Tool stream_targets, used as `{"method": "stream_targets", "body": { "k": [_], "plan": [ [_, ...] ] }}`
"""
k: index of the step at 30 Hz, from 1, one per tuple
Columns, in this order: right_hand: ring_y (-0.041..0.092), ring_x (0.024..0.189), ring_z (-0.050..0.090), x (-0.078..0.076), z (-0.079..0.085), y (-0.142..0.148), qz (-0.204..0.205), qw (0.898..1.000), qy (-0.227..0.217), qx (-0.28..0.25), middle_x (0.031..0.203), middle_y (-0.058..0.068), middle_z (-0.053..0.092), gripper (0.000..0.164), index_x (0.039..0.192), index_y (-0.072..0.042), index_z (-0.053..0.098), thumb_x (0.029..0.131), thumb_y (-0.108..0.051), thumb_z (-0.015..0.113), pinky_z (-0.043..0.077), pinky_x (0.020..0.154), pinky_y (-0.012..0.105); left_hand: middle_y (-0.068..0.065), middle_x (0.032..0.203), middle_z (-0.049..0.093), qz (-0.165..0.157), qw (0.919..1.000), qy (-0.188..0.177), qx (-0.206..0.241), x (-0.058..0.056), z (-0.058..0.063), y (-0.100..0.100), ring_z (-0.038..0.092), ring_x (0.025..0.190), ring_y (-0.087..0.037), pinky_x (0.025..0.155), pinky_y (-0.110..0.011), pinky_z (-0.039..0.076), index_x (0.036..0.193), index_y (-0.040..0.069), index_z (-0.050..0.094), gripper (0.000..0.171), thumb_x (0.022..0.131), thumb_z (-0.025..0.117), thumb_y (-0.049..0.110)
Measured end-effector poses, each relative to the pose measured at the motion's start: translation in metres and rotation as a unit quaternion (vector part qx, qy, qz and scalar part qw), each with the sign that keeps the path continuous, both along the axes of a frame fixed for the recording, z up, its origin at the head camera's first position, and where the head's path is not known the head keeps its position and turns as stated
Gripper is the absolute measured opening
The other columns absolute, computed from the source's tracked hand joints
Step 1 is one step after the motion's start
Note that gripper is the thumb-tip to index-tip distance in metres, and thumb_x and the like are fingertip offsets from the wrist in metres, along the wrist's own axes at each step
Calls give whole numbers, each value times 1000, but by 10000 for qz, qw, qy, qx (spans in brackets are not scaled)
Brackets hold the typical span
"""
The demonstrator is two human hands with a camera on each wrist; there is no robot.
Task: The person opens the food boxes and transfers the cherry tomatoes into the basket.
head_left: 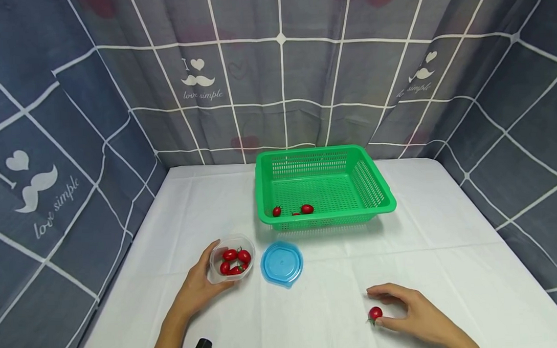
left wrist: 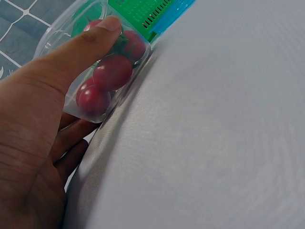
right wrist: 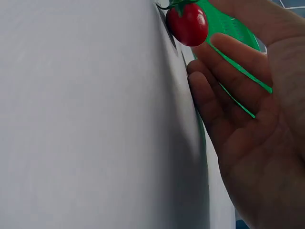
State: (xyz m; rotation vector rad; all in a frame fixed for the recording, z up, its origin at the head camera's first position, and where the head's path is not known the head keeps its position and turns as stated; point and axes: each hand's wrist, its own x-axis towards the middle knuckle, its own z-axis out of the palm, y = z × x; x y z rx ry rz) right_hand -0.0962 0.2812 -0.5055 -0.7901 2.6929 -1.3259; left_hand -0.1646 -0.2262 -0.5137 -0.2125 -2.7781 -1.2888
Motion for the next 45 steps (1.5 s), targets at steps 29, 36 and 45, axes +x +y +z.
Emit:
{"method": "stream_targets", "body": {
  "k": [29, 36, 45],
  "plan": [
    [2, 86, 67, -14, 8, -3, 325, 9987, 353, 164, 103, -16, 71, 26, 112, -23, 70, 89, -22, 83, 55, 78, 17, -19, 152, 52, 38, 10000, 22, -15, 1, 0, 0, 50, 140, -44, 107, -65, 46, 158, 21, 35, 108, 70, 96, 40],
    [4, 87, 68, -32, 23, -10, 515, 9934, 997, -221, 99, -13, 71, 30, 111, -15, 71, 85, -9, 85, 54, 83, 14, -20, 152, 52, -10, 10000, 15, -1, 1, 1, 1, 50, 140, -44, 108, -65, 46, 157, 21, 35, 109, 70, 97, 39],
    [9, 88, 70, -71, 47, -25, 351, 9888, 1414, -314, 99, -9, 73, 35, 111, -16, 71, 81, -4, 87, 57, 83, 18, -19, 152, 52, 5, 10000, 4, -10, 1, 0, 0, 49, 140, -44, 108, -65, 45, 158, 23, 34, 109, 70, 96, 40]
  ]
}}
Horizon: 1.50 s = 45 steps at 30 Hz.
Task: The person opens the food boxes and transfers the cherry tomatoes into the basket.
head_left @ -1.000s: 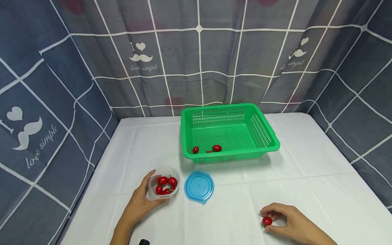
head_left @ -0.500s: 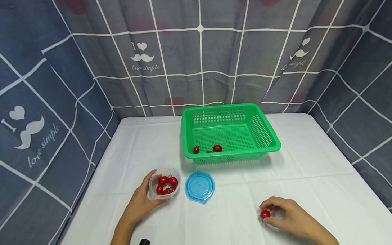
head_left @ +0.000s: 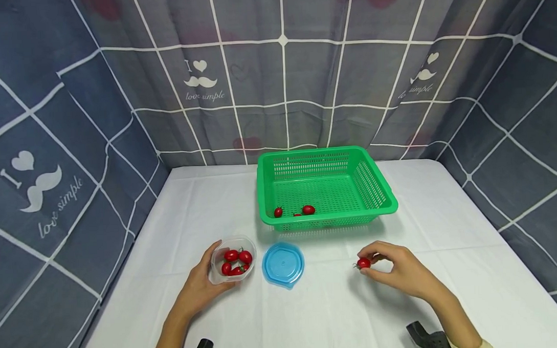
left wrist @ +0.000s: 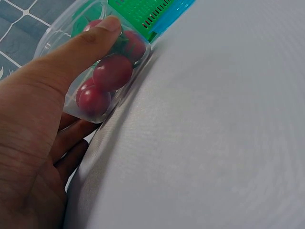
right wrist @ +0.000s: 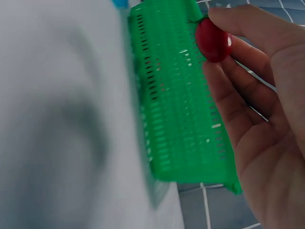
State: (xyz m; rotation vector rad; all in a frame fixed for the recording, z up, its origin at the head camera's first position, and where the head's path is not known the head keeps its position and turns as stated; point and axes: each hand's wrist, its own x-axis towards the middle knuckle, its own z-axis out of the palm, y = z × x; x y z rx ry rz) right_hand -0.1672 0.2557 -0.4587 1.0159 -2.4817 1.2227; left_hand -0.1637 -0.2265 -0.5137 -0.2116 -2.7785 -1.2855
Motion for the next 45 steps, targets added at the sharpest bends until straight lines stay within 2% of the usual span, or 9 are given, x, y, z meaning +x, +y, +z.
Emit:
{"method": "stream_targets", "body": {
  "k": [6, 12, 17, 20, 23, 30, 38, 45],
  "plan": [
    [8, 92, 71, -29, 16, -13, -155, 9997, -111, -127, 103, -11, 73, 35, 113, -20, 71, 84, -6, 85, 59, 84, 21, -19, 153, 51, 23, 10000, -45, 54, 0, -1, 0, 48, 141, -44, 108, -65, 45, 158, 22, 34, 109, 71, 96, 40],
    [10, 93, 72, -53, 28, -28, -257, 9983, -94, -511, 103, -2, 74, 32, 112, -14, 72, 85, -2, 83, 59, 86, 22, -19, 151, 53, -7, 9999, 115, 43, 1, -2, -1, 51, 139, -43, 107, -64, 46, 158, 20, 35, 110, 69, 97, 39],
    [15, 93, 72, -70, 33, -40, -597, 9962, -63, -633, 105, 8, 75, 29, 112, -9, 72, 85, -1, 83, 60, 85, 24, -21, 151, 53, -4, 9999, 129, 13, 0, -1, -1, 52, 138, -44, 107, -64, 47, 158, 20, 35, 110, 70, 96, 41],
    [20, 94, 74, -80, 35, -45, -788, 9950, -150, -593, 105, 8, 75, 26, 111, -9, 73, 87, -6, 82, 60, 84, 25, -21, 151, 52, 6, 10000, 88, 14, 1, -1, -1, 51, 139, -44, 107, -65, 47, 158, 21, 35, 109, 70, 96, 41],
    [24, 96, 74, -89, 37, -50, -968, 9936, -199, -550, 104, 5, 75, 23, 110, -10, 73, 89, -11, 82, 61, 85, 31, -21, 152, 52, 28, 10000, 56, 1, 1, -1, -2, 51, 139, -44, 108, -64, 46, 158, 23, 34, 109, 70, 96, 41],
    [28, 96, 75, -107, 41, -62, -1356, 9896, -151, -457, 100, 5, 76, 19, 108, -10, 73, 92, -17, 80, 61, 88, 47, -20, 153, 51, 40, 10000, 3, 11, 2, -2, -3, 49, 141, -44, 108, -65, 45, 158, 24, 34, 107, 71, 95, 43],
    [31, 96, 74, -120, 42, -72, -1808, 9831, -129, -245, 101, 11, 76, 21, 109, -5, 73, 92, -14, 79, 61, 89, 46, -19, 152, 52, -70, 9999, 91, 110, 2, -2, -2, 49, 141, -44, 109, -65, 45, 158, 23, 35, 107, 71, 95, 43],
    [34, 98, 75, -122, 41, -79, -1836, 9829, -13, -114, 106, 16, 76, 25, 112, -4, 74, 91, -15, 80, 61, 89, 46, -19, 153, 51, -52, 9999, 60, 72, 2, -1, -1, 47, 142, -44, 109, -65, 44, 158, 24, 35, 107, 71, 95, 45]
  ]
}}
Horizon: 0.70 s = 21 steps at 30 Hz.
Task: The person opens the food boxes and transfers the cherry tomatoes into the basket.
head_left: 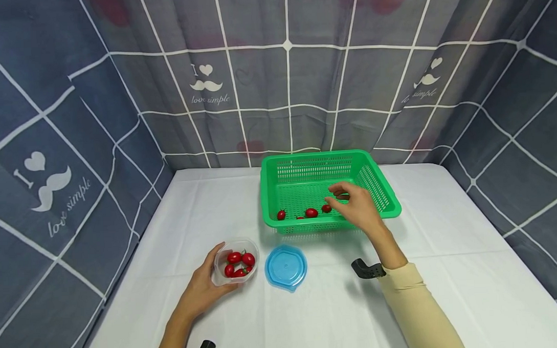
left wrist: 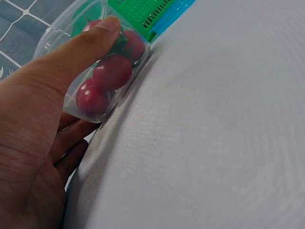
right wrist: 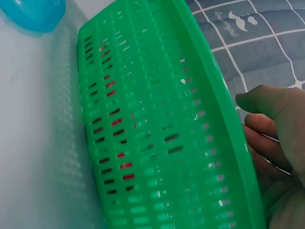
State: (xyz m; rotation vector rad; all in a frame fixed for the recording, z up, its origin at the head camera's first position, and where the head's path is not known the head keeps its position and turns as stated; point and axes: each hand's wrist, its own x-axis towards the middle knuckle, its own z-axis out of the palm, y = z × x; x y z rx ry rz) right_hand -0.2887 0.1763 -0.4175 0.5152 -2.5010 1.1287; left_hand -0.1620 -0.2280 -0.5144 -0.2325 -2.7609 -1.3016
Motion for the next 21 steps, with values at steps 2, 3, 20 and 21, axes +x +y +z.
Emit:
{"method": "stream_targets", "body": {
  "k": [2, 3, 20, 21],
  "plan": [
    [34, 99, 74, 2, 0, -6, 104, 9999, 68, -54, 107, 18, 75, 25, 113, -3, 73, 91, -13, 80, 61, 90, 46, -20, 153, 51, 23, 10000, -23, -34, 0, 1, 0, 47, 142, -45, 109, -65, 44, 158, 24, 35, 107, 71, 94, 46],
    [34, 100, 74, 3, 1, -9, 185, 9997, 99, -88, 108, 19, 75, 25, 113, -2, 73, 91, -12, 80, 61, 90, 47, -19, 153, 51, 29, 10000, -40, -40, 0, 1, 0, 47, 142, -45, 109, -66, 44, 158, 24, 35, 107, 71, 94, 46],
    [29, 98, 75, 31, -1, -111, 1973, 9790, 80, -511, 110, 12, 75, 26, 113, -2, 72, 91, -12, 80, 62, 88, 41, -19, 155, 49, 61, 9999, -110, -60, 0, 2, 2, 46, 143, -44, 110, -65, 44, 158, 24, 34, 107, 72, 94, 45],
    [27, 100, 75, 33, -2, -117, 2056, 9775, 18, -470, 112, 11, 74, 26, 114, -2, 72, 91, -13, 80, 62, 89, 39, -19, 155, 50, 64, 9999, -115, -53, 0, 2, 1, 46, 143, -44, 110, -65, 44, 158, 24, 34, 107, 72, 94, 45]
  ]
}}
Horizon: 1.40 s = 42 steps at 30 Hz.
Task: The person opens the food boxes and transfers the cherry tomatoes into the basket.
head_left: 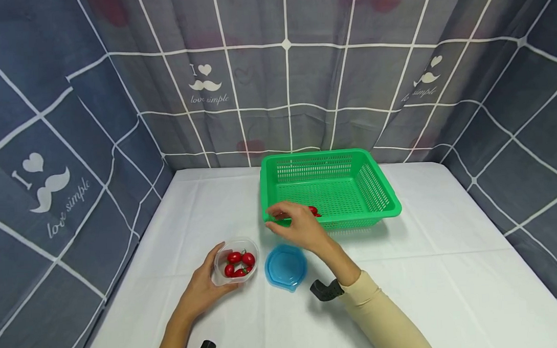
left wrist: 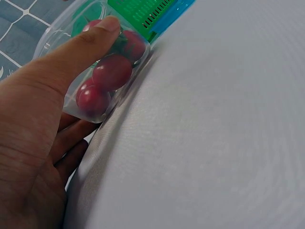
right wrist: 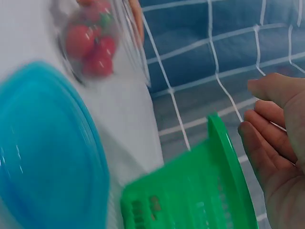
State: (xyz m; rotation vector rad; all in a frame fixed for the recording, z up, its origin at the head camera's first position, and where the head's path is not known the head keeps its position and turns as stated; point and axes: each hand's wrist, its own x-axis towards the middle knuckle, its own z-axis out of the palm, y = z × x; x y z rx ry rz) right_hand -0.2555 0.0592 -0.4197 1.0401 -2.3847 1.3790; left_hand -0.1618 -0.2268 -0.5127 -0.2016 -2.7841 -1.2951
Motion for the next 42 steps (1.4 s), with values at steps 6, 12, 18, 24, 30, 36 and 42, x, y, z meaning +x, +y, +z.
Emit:
{"method": "stream_targets", "body": {
  "k": [6, 12, 18, 24, 30, 36, 42],
  "plan": [
    [24, 103, 74, 15, -3, -32, 343, 9983, -224, 425, 116, 6, 74, 29, 119, -8, 72, 93, -19, 78, 61, 91, 37, -21, 153, 51, -38, 9999, 105, 14, 0, -1, -2, 47, 142, -44, 109, -66, 44, 159, 22, 33, 109, 72, 94, 45],
    [22, 102, 74, 23, -12, -57, 547, 9929, -183, 1037, 118, 9, 75, 32, 121, -6, 72, 94, -22, 77, 61, 90, 35, -22, 153, 51, -120, 9997, 180, 81, 0, -2, -2, 49, 140, -43, 108, -65, 45, 159, 21, 33, 109, 72, 95, 42],
    [13, 95, 72, 27, -24, -74, 605, 9837, 247, 1676, 111, 5, 77, 29, 117, -7, 75, 94, -24, 78, 55, 82, 15, -19, 150, 55, -213, 9992, 292, 161, 1, -1, -4, 55, 136, -39, 107, -61, 47, 160, 21, 33, 109, 72, 95, 36],
    [10, 95, 70, 30, -29, -85, 565, 9739, 599, 2117, 106, -1, 77, 23, 113, -9, 76, 93, -22, 77, 52, 83, 12, -16, 149, 56, -234, 9988, 399, 128, 1, -1, -5, 57, 134, -35, 106, -59, 49, 160, 22, 33, 108, 73, 95, 37],
    [9, 90, 67, 32, -28, -93, 429, 9639, 787, 2505, 103, 0, 76, 19, 109, -8, 76, 92, -16, 77, 53, 80, 14, -19, 151, 53, -262, 9988, 336, 232, 1, -2, -5, 53, 138, -38, 108, -60, 47, 160, 22, 32, 107, 74, 95, 34],
    [7, 80, 64, 33, -26, -102, 224, 9488, 1021, 2980, 90, -3, 73, 12, 100, -10, 77, 89, -15, 80, 51, 71, 13, -18, 152, 53, -231, 9991, 311, 198, 2, -1, -5, 54, 137, -35, 108, -59, 47, 160, 22, 33, 107, 73, 95, 32],
    [7, 76, 63, 36, -25, -109, 25, 9372, 1057, 3323, 84, -5, 71, 5, 95, -12, 77, 90, -13, 79, 50, 68, 16, -18, 153, 52, -194, 9994, 238, 147, 2, 1, -4, 53, 138, -35, 107, -56, 48, 160, 22, 33, 107, 73, 95, 32]
  ]
}}
